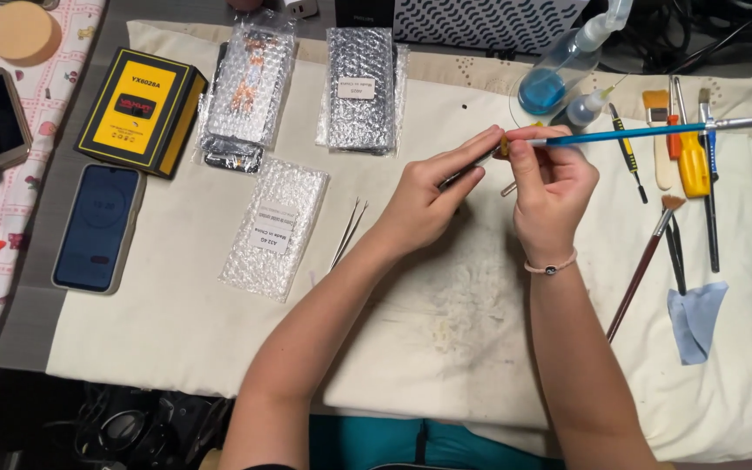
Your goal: The person uses a small brush to clean the edges and seams of a smartphone, then wipes the screen with a cloth. They handle a bubble-wrapped package and a metal cup with a straw, then place the phone on the table.
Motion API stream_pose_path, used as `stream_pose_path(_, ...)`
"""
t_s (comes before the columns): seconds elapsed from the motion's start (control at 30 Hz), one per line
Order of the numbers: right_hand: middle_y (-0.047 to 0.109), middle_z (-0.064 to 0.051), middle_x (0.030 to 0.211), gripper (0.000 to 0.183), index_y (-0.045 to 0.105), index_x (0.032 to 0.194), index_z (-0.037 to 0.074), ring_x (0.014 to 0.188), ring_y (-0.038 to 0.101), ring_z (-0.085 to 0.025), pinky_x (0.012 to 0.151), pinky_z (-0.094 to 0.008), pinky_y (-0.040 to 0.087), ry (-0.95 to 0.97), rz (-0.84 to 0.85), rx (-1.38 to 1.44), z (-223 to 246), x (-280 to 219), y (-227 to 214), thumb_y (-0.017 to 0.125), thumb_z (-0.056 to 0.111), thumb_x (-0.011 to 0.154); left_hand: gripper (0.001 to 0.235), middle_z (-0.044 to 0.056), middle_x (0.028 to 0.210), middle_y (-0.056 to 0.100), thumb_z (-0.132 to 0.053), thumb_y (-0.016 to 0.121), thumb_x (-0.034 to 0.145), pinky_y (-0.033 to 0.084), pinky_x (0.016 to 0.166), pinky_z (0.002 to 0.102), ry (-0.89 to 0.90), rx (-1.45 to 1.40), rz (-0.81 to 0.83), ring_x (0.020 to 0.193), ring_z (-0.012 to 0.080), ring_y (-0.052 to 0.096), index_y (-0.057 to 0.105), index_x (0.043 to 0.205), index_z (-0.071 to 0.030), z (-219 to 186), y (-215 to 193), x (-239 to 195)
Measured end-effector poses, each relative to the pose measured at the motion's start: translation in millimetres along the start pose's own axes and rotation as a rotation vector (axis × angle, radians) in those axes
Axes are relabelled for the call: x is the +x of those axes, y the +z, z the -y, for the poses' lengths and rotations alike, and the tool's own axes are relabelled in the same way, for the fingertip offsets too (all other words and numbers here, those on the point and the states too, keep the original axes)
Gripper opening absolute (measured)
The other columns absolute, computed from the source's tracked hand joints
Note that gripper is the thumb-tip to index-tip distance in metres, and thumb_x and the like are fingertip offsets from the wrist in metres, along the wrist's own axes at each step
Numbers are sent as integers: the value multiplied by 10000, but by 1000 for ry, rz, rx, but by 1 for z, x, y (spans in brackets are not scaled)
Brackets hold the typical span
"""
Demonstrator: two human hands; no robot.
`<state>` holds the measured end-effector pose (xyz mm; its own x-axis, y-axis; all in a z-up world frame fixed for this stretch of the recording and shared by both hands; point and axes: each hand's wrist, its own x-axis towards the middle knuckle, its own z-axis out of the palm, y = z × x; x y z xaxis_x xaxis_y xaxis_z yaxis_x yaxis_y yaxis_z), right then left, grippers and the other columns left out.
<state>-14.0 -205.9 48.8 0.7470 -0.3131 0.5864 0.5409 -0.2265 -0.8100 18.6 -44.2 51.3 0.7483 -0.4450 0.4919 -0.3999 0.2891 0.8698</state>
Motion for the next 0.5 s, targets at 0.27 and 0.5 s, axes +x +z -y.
stream_pose_path(0.27, 646, -217, 1078, 149, 690, 1121, -128, 979, 692, -268, 871, -404, 603, -53, 59, -157, 12, 0, -3, 684, 9, 1060, 392, 117, 1480, 605, -5, 527, 1096, 459, 1198, 447, -19, 68, 21, 1425, 260, 539, 569, 1471, -111, -2, -2, -3)
stream_pose_path(0.5, 649, -183, 1035, 142, 672, 1121, -112, 989, 703, -237, 900, -367, 595, -12, 28, -118, 5, -1, -8, 693, 17, 1065, 403, 104, 1451, 627, -14, 579, 1077, 502, 1159, 428, -29, 92, -12, 1369, 246, 587, 571, 1467, -115, 10, 4, -8)
